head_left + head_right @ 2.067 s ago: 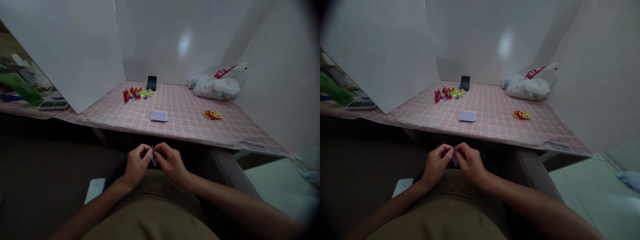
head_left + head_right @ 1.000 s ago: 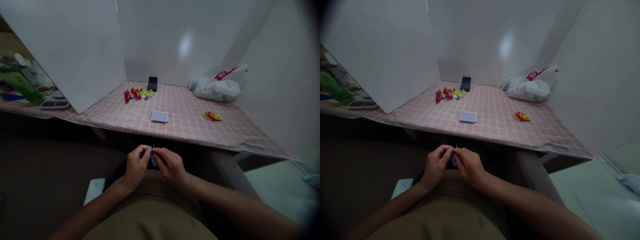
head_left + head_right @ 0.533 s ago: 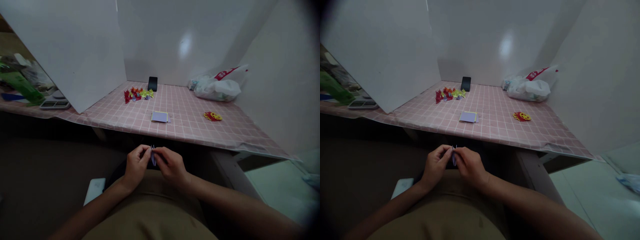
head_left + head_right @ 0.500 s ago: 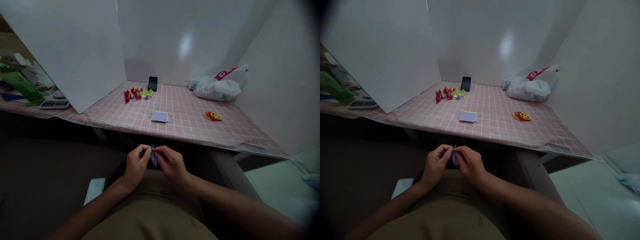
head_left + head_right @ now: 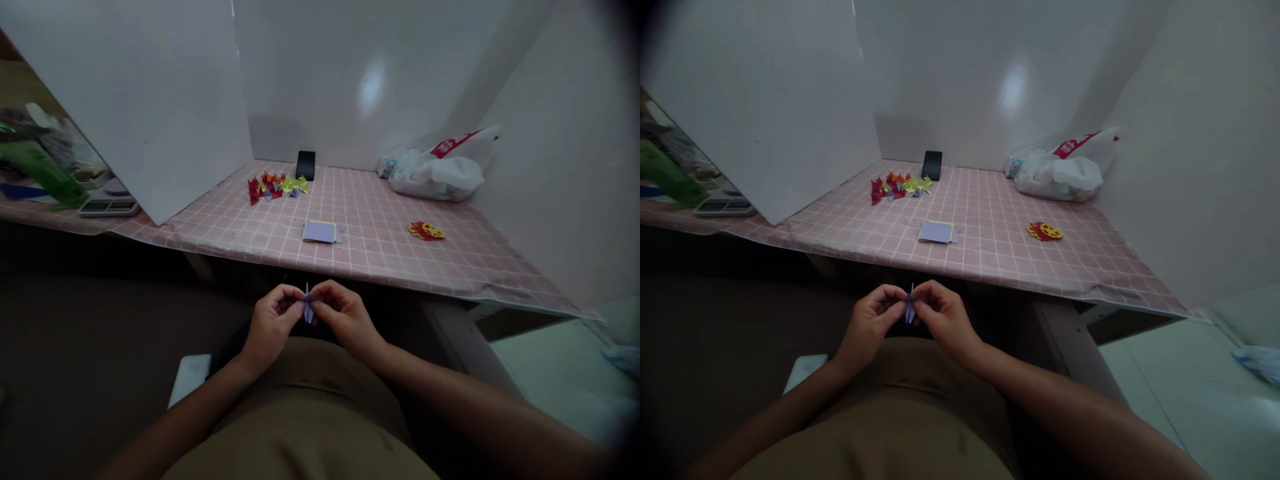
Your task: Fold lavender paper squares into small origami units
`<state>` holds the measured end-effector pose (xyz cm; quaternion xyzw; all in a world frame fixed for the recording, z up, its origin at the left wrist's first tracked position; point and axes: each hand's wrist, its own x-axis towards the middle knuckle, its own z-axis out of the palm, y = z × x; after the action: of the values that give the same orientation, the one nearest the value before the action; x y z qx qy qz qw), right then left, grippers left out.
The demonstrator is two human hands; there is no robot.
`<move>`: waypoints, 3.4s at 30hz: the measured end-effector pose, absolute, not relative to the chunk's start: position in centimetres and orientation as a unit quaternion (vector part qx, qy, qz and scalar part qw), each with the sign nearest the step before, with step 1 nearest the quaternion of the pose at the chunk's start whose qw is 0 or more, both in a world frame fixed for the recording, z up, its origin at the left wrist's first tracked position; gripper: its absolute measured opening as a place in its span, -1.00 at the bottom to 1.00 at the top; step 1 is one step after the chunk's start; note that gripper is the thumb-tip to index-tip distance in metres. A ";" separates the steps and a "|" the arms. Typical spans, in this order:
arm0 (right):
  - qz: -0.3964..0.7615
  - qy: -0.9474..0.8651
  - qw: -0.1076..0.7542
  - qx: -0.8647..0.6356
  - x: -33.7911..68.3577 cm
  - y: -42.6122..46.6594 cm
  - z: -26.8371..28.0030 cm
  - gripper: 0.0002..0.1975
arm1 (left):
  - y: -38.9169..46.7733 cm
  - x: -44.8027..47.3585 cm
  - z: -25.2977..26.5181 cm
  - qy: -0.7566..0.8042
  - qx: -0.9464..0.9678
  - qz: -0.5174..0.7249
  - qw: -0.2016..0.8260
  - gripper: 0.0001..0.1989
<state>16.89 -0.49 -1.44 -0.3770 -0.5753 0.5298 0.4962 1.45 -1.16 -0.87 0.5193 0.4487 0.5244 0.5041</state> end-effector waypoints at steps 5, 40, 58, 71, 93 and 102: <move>0.562 -0.557 0.495 -0.358 17.1 -0.5 -1.0 -0.98 | -1.3 1.2 -0.6 0.443 0.521 0.524 0.508 -0.95; 0.418 -0.675 0.453 -0.407 17.2 -0.9 -0.7 -0.83 | -1.2 1.5 -1.0 0.471 0.544 0.508 0.473 -0.86; 0.345 -0.739 0.418 -0.400 17.4 -0.9 -0.6 -0.84 | -1.3 1.0 -1.8 0.468 0.620 0.490 0.395 -0.84; 0.533 -0.587 0.427 -0.435 17.5 -0.2 -0.1 -0.77 | -1.0 1.2 -1.3 0.445 0.541 0.464 0.543 -0.80; 0.576 -0.564 0.435 -0.401 17.0 -0.3 -0.4 -0.84 | -0.9 1.4 -2.3 0.418 0.510 0.549 0.514 -0.87; 0.465 -0.639 0.434 -0.432 17.3 -0.3 -0.8 -0.87 | -1.3 1.1 -1.7 0.430 0.639 0.512 0.381 -0.90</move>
<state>17.26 -0.30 -0.79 -0.4322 -0.6388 0.4652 0.4344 1.09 -1.33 -1.72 0.6389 0.4296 0.5121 0.3809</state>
